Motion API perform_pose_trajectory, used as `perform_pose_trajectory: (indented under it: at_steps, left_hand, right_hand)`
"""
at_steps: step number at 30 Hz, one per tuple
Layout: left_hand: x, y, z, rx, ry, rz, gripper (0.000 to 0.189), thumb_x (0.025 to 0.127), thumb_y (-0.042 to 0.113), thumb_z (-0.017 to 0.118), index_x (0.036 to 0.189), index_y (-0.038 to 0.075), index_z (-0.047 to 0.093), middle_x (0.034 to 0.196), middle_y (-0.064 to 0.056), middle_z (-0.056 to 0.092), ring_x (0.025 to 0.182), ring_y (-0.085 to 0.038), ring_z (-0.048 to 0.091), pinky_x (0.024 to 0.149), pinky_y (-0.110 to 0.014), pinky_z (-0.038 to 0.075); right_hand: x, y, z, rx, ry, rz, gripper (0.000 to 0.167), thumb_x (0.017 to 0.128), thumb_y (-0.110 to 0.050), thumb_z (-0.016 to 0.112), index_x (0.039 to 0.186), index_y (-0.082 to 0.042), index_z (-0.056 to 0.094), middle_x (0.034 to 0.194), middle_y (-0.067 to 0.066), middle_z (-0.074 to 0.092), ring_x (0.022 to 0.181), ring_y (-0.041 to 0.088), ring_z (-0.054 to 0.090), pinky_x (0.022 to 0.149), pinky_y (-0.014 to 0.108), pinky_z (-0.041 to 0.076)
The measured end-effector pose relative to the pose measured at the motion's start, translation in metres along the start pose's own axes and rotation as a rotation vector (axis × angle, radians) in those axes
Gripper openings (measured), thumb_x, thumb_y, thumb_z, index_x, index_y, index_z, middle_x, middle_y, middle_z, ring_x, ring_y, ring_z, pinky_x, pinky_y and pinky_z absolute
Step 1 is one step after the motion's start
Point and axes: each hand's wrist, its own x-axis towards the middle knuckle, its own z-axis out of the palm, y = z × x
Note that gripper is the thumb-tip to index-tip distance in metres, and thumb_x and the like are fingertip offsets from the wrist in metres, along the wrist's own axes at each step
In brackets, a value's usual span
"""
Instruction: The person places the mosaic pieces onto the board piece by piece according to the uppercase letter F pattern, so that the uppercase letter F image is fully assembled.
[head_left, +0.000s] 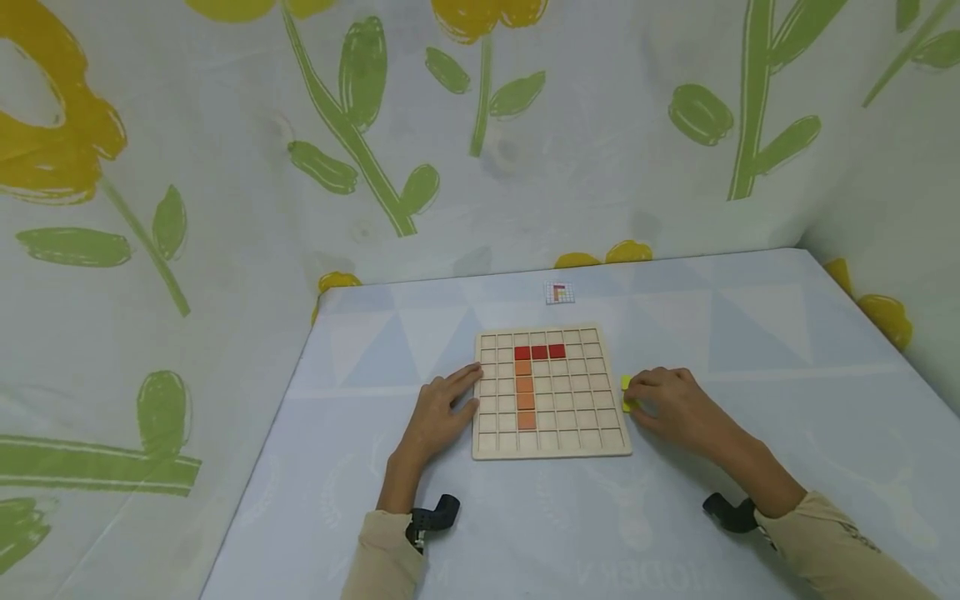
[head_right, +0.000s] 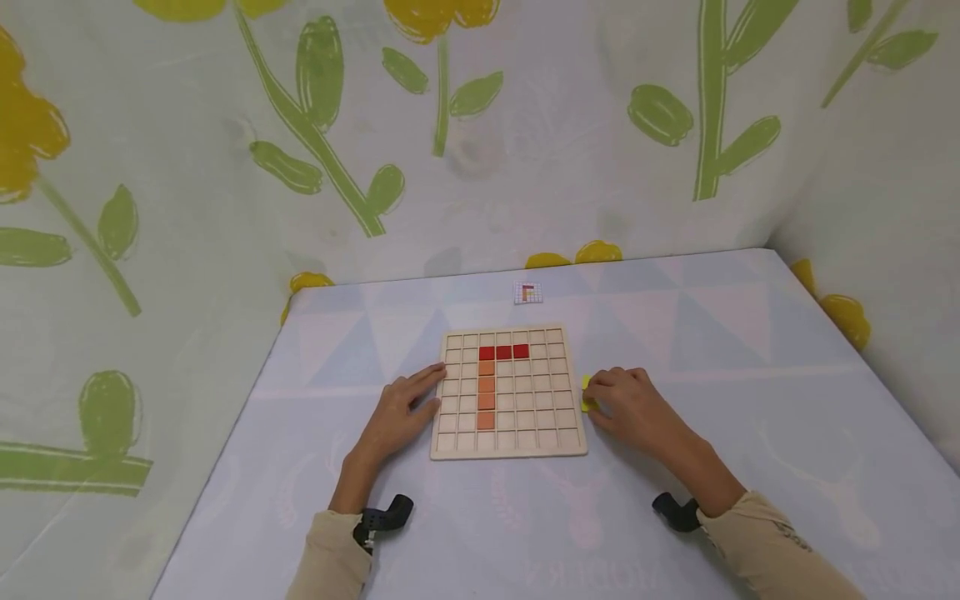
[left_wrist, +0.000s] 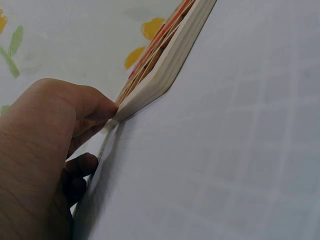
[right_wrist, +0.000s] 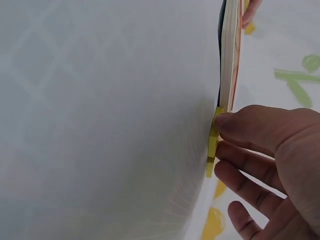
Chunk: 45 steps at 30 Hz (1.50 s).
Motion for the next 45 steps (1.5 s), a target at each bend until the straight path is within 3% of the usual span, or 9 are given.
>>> perform_pose_trajectory:
  at_steps: [5,10,14,18,27,35,42,45]
  left_hand:
    - [0.0,0.0,0.0,-0.022,0.018,0.0,0.049,0.097,0.024,0.062,0.145,0.021,0.056,0.151,0.014,0.047,0.101,-0.018,0.055,0.092,-0.045,0.035]
    - [0.0,0.0,0.002,-0.023,0.016,0.01,0.048,0.098,0.024,0.062,0.146,0.021,0.056,0.151,0.013,0.047,0.097,-0.016,0.053,0.088,-0.042,0.035]
    - [0.0,0.001,0.002,-0.016,0.013,0.009,0.048,0.098,0.025,0.061,0.146,0.021,0.055,0.151,0.013,0.047,0.098,-0.016,0.053,0.086,-0.041,0.034]
    - [0.001,0.0,0.0,-0.004,0.016,0.003,0.048,0.099,0.025,0.061,0.146,0.022,0.055,0.151,0.014,0.046,0.095,-0.016,0.052,0.085,-0.04,0.033]
    - [0.001,-0.001,0.002,-0.017,0.018,-0.001,0.048,0.098,0.025,0.061,0.146,0.023,0.055,0.151,0.013,0.047,0.101,-0.017,0.054,0.087,-0.041,0.034]
    - [0.0,0.0,0.002,-0.009,0.022,0.008,0.048,0.098,0.025,0.061,0.146,0.022,0.056,0.151,0.014,0.047,0.089,-0.015,0.049,0.083,-0.039,0.033]
    - [0.0,0.0,0.002,-0.012,0.013,-0.008,0.048,0.098,0.026,0.061,0.146,0.023,0.055,0.151,0.014,0.046,0.107,-0.017,0.055,0.086,-0.04,0.034]
    - [0.0,0.0,0.002,-0.004,0.016,-0.003,0.048,0.098,0.026,0.061,0.146,0.023,0.055,0.151,0.014,0.046,0.1,-0.017,0.054,0.085,-0.04,0.034]
  right_hand:
    - [0.0,0.0,0.0,0.003,0.008,-0.029,0.02,0.075,-0.005,0.086,0.091,-0.012,0.076,0.098,0.005,0.071,0.096,0.028,0.065,0.08,0.053,0.047]
    - [0.0,0.004,-0.005,0.007,-0.031,0.008,0.02,0.076,-0.007,0.084,0.093,-0.012,0.075,0.1,0.004,0.07,0.098,0.029,0.064,0.083,0.054,0.044]
    - [0.001,0.009,-0.008,0.02,0.003,-0.004,0.022,0.075,-0.006,0.085,0.092,-0.013,0.074,0.101,0.004,0.069,0.099,0.029,0.064,0.082,0.052,0.043]
    - [0.008,0.009,-0.011,0.051,0.036,-0.02,0.022,0.075,-0.004,0.084,0.092,-0.013,0.073,0.101,0.005,0.07,0.101,0.03,0.064,0.083,0.052,0.042]
    - [0.025,0.0,-0.012,0.12,-0.004,0.017,0.018,0.079,-0.005,0.082,0.095,-0.013,0.075,0.105,0.005,0.07,0.104,0.029,0.062,0.089,0.051,0.04]
    - [0.04,-0.01,-0.012,0.152,-0.034,0.017,0.017,0.082,-0.007,0.079,0.097,-0.012,0.075,0.106,0.005,0.069,0.105,0.029,0.062,0.093,0.052,0.039]
    - [0.051,-0.015,-0.012,0.138,-0.021,-0.019,0.017,0.081,-0.006,0.081,0.096,-0.013,0.075,0.105,0.005,0.07,0.105,0.029,0.062,0.09,0.053,0.04]
    - [0.056,-0.017,-0.01,0.137,-0.023,-0.019,0.019,0.08,-0.007,0.082,0.096,-0.013,0.075,0.106,0.006,0.071,0.106,0.03,0.062,0.09,0.052,0.04]
